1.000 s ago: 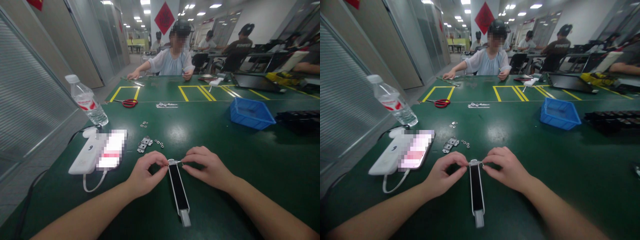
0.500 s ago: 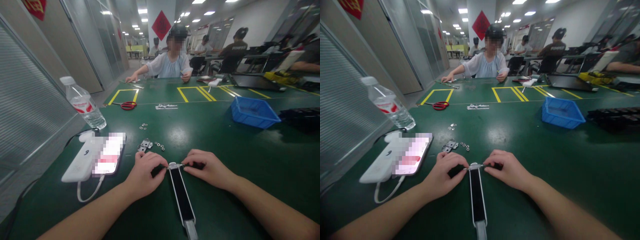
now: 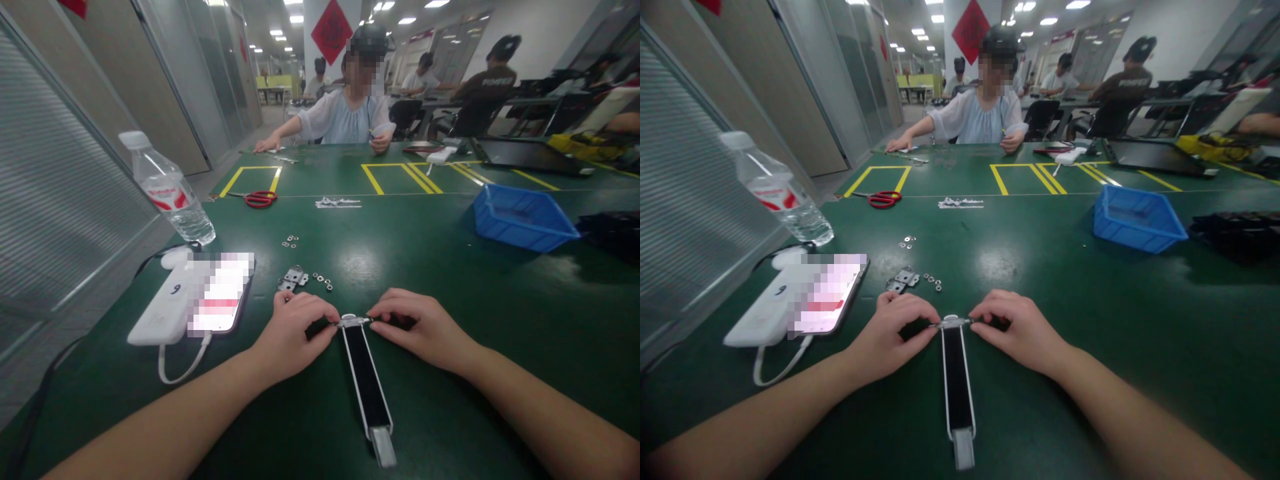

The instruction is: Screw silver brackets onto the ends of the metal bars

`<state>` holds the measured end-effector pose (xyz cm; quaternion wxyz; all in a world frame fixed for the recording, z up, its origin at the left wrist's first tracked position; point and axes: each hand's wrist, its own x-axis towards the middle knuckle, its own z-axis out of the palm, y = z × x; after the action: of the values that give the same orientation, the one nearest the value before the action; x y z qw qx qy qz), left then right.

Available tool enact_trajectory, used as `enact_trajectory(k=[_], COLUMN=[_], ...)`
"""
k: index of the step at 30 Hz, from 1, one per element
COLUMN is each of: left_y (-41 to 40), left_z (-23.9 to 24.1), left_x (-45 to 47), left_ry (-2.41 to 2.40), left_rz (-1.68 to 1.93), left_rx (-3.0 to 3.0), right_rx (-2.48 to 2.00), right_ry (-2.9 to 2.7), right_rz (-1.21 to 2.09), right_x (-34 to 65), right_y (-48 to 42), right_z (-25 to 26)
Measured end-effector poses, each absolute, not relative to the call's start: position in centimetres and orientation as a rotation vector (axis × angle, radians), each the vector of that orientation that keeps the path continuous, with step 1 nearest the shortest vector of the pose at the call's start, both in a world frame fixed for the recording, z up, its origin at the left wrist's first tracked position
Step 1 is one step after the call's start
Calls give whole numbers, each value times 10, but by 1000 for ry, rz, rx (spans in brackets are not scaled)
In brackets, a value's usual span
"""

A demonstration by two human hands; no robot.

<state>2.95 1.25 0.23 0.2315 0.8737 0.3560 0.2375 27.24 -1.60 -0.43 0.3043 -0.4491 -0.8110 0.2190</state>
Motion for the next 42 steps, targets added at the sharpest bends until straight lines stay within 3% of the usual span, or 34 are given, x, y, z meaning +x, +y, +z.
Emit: enact_trajectory(k=[24,42], left_y=[15,13], left_z=[-1,2], left_x=[31,31], left_ry=[940,1015], left_rz=[639,542], left_rx=[2445,2383], right_rx=[-1163,-1311], right_ry=[-2240,-2305], right_rz=[330,512], right_x=[265,264], right_y=[-18,-17], right_z=[-11,-6])
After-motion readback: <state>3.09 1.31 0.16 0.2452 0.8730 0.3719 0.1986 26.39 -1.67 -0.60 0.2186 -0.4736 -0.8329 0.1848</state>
